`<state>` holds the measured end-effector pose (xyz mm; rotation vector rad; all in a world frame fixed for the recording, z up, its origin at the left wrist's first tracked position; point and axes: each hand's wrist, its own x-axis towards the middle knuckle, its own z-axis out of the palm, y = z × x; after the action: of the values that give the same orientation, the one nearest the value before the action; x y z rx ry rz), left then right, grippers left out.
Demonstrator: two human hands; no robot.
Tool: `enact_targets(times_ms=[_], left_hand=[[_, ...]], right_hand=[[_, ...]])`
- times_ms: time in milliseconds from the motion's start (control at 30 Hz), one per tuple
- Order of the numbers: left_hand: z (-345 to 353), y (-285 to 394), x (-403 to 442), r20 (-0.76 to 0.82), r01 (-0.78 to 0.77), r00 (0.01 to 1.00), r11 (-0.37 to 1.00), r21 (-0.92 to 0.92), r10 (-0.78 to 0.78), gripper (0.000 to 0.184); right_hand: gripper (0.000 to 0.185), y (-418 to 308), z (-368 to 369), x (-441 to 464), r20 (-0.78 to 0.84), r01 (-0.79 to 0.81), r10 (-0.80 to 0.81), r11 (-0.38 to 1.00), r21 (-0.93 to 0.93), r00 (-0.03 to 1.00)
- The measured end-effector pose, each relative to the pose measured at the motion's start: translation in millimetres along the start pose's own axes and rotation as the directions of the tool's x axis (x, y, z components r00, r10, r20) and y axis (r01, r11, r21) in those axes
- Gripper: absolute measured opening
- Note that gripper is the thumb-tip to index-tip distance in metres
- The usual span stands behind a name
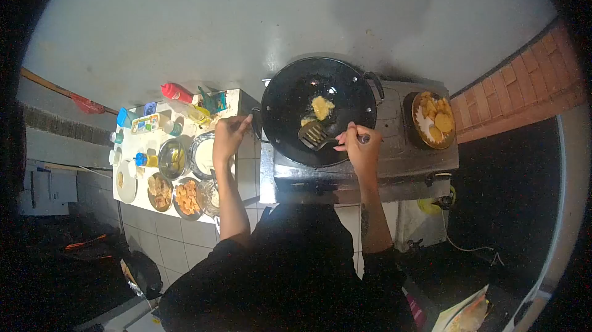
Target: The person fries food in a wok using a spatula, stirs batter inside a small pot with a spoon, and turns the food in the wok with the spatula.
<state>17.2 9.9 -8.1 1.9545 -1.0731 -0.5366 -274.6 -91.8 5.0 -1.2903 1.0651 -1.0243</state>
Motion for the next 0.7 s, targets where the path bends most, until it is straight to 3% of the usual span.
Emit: enact_targets(times_ms=[100,133,167,233,300,367,500,533,567,633,700], left_hand=[[-3,8,-3,-0.098,-0.056,0.993,0.998,0.034,0.059,0.029],[-10,22,-7,-0.054,0.078,0.996,0.996,0.043,-0.076,0.028],[-13,22,-10,-0.065,0.087,0.994,0.995,0.058,-0.083,0.028],[-15,19,-13,-0.077,0.011,0.997,0.989,0.147,0.001,0.032],[-14,15,-16,-0.089,0.019,0.996,0.995,0.1,-0.01,0.029],[-15,21,-21,-0.183,-0.027,0.982,0.998,0.06,0.038,0.026],[-16,25,-30,-0.268,-0.017,0.963,0.997,0.075,0.037,0.025],[-15,27,-32,-0.285,0.0,0.958,0.998,0.068,0.019,0.026],[-15,28,-34,-0.287,0.005,0.958,0.997,0.077,0.017,0.026],[-13,31,-38,-0.18,-0.002,0.983,0.994,0.107,0.021,0.028],[-8,22,-37,-0.131,0.001,0.991,0.994,0.108,0.013,0.031]], right_hand=[[0.034,-2,-8,4,0.08,0.029,-0.037,0.995,0.095,0.996],[0.032,-1,-10,5,0.126,0.035,-0.056,0.987,0.159,0.99],[0.032,-3,-13,5,0.139,0.027,-0.051,0.985,0.173,0.989],[0.031,-15,-24,6,0.361,0.16,-0.164,0.986,0.04,0.918],[0.028,-27,-27,5,0.36,0.182,-0.193,0.981,0.064,0.913],[0.025,-36,-31,6,0.42,0.414,-0.348,0.907,-0.074,0.838],[0.023,-38,-44,18,0.391,0.491,-0.421,0.866,-0.097,0.819],[0.023,-39,-49,22,0.373,0.475,-0.382,0.858,-0.199,0.846],[0.024,-41,-51,23,0.348,0.445,-0.338,0.845,-0.298,0.874],[0.031,-41,-54,31,0.3,0.376,-0.282,0.867,-0.326,0.911],[0.032,-41,-57,43,0.344,0.53,-0.417,0.761,-0.374,0.841]])
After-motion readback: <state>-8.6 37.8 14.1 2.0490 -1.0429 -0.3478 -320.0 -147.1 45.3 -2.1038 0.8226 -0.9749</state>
